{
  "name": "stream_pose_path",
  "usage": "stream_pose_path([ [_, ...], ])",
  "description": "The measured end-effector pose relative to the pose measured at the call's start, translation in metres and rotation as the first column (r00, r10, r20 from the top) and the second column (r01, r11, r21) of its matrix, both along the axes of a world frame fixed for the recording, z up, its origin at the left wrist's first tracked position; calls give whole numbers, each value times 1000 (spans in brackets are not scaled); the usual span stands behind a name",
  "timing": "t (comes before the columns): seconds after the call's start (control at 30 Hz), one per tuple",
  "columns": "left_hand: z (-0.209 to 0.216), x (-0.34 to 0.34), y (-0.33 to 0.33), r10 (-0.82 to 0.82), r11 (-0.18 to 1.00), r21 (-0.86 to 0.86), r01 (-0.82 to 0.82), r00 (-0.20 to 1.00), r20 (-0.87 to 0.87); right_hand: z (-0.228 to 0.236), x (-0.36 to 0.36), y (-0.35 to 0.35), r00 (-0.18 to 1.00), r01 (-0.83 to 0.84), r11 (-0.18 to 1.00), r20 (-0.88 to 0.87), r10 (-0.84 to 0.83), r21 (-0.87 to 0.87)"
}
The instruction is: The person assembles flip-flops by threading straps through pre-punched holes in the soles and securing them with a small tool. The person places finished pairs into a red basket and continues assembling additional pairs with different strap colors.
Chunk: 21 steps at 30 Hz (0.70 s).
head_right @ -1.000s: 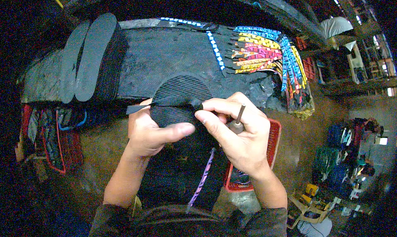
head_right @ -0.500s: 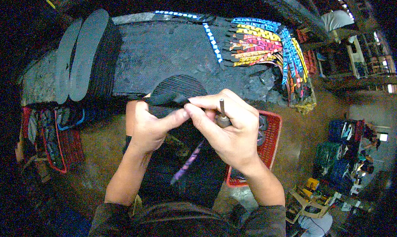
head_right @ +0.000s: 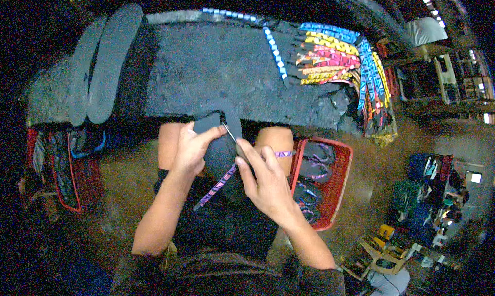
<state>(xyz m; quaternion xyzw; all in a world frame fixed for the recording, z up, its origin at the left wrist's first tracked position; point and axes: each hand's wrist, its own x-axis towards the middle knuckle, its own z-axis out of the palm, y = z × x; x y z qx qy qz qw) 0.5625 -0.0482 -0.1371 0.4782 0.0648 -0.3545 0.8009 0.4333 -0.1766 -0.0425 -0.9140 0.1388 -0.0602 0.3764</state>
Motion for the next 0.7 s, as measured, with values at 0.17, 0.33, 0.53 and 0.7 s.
stream_pose_path([
  [0.17, 5, -4, -2, 24, 999, -22, -25, 999, -35, 4, 11, -5, 994, -29, 994, -111, 17, -105],
  [0.33, 4, -10, -5, 110, 994, 14, -110, 992, 55, 36, 45, -2, 947, -212, 881, -313, 77, -424],
  [0.53, 2, -19, -6, 162, 986, 6, -164, 980, 119, 48, 111, -5, 879, -473, 695, -230, 419, -541],
  [0.7, 13, -16, -8, 144, 960, 225, -167, 983, 114, 77, 128, 12, 806, -588, 593, -460, 372, -550],
])
